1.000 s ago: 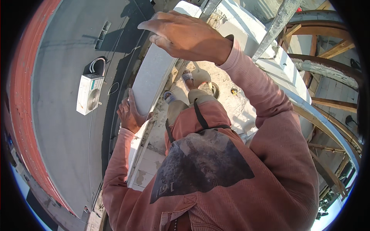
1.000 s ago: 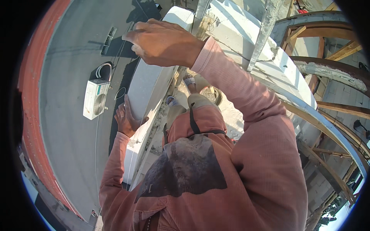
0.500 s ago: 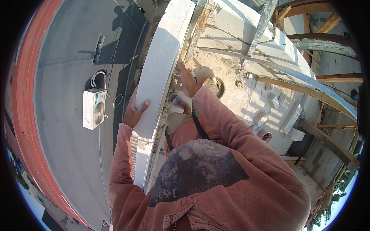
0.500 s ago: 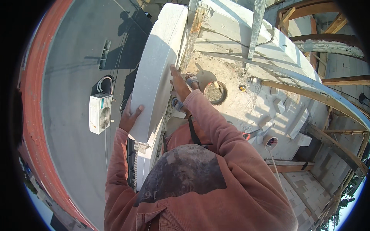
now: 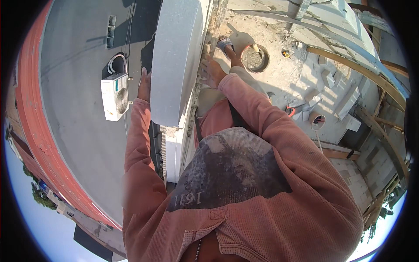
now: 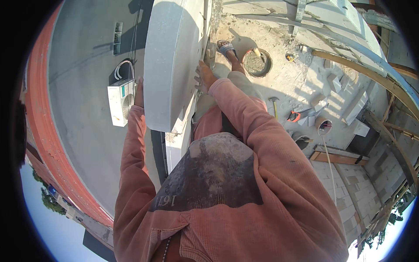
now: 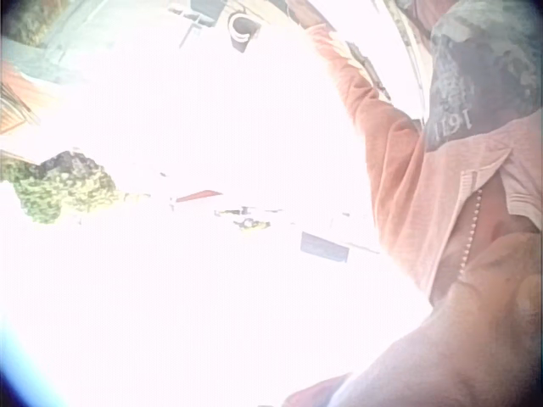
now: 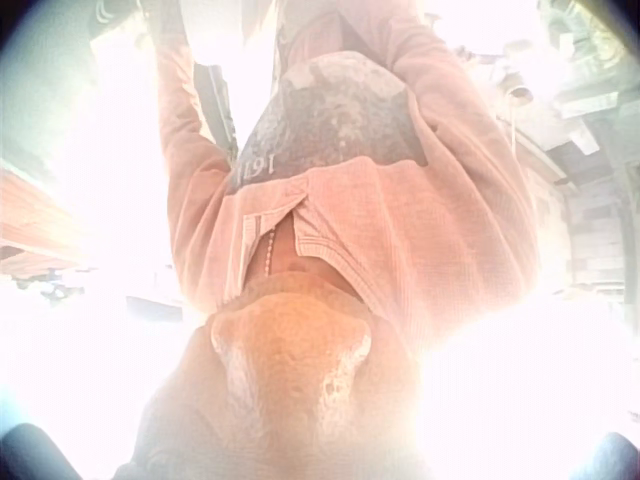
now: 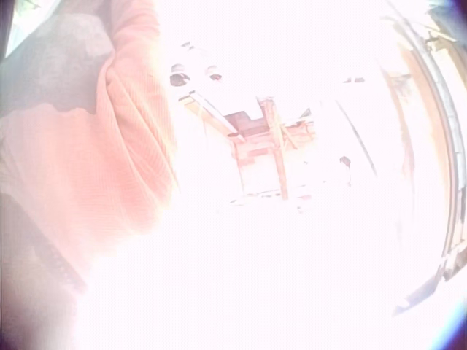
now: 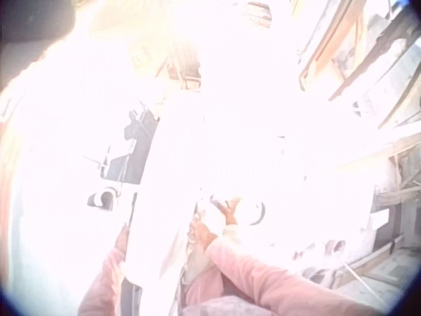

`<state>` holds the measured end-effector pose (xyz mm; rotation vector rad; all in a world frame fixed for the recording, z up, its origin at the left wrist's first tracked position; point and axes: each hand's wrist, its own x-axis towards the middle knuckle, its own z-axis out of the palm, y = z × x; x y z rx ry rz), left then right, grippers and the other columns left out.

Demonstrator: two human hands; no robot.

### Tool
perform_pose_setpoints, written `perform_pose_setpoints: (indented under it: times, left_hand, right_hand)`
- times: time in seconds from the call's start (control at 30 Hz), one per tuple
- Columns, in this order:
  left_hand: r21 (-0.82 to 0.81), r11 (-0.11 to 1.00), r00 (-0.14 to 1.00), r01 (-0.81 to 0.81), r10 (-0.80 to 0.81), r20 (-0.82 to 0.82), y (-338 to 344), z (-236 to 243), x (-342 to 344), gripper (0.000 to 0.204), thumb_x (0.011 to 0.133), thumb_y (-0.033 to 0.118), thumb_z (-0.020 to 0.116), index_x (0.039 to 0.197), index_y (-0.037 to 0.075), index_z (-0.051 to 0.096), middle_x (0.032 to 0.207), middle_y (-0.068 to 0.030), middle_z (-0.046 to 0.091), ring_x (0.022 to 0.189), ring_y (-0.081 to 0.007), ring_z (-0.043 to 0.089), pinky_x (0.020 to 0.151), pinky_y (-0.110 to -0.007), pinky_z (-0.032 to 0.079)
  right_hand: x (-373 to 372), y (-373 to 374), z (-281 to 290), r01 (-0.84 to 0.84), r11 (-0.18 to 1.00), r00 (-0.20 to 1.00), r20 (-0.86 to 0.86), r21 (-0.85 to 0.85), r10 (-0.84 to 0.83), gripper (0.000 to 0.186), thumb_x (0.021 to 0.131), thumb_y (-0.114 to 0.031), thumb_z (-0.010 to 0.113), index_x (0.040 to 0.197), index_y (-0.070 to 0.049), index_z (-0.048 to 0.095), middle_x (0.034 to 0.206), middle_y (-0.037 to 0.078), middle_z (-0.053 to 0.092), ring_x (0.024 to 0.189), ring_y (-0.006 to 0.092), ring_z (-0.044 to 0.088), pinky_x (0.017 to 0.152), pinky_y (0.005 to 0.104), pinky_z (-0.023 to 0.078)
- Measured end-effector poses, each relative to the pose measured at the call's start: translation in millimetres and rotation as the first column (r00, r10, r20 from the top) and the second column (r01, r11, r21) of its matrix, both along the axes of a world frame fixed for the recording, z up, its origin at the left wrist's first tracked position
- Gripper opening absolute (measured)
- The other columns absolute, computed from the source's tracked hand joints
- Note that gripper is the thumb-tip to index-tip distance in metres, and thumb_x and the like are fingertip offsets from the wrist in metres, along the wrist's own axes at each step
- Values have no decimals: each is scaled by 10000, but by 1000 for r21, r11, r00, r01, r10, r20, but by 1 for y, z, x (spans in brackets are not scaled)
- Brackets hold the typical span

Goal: The person scoops mortar from a bucket with a trowel, spreads the mortar onto the top surface of a white cinder block wall, then lifts and places a curved white block onto the mortar and taps it into place using a hammer.

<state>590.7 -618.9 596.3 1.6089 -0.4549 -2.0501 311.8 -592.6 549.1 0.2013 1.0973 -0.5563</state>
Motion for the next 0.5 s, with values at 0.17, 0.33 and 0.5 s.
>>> perform_pose_setpoints:
  times: [0.17, 0.33, 0.5]
  left_hand:
    - [195, 980, 986, -48, 15, 169, 47, -54, 36, 823, 1008, 648, 370, 1495, -14, 385, 1478, -129, 480, 1334, -226, 466, 1111, -325, 352]
    - [232, 973, 995, -16, -8, 103, 67, -57, 40, 818, 1009, 645, 371, 1493, -14, 389, 1471, -126, 486, 1325, -224, 472, 1107, -323, 355]
    - [209, 978, 998, 3, -17, 64, 60, -64, 35, 813, 1011, 642, 371, 1490, -15, 394, 1463, -123, 492, 1317, -223, 478, 1103, -321, 358]
  right_hand:
    - [50, 31, 24, -8, 998, 985, 173, 66, -4, 844, 993, -676, 210, 1603, -146, -34, 1687, 25, -36, 1549, 246, -35, 1221, 559, 21]
    - [66, 34, 19, 36, 997, 993, 107, 70, -43, 837, 991, -682, 182, 1607, -148, -9, 1687, 29, -19, 1549, 238, -28, 1215, 567, 46]
    - [76, 30, 12, 11, 999, 996, 91, 34, -14, 798, 1003, -670, 190, 1603, -150, 114, 1677, 62, 94, 1542, 259, 57, 1210, 577, 58]
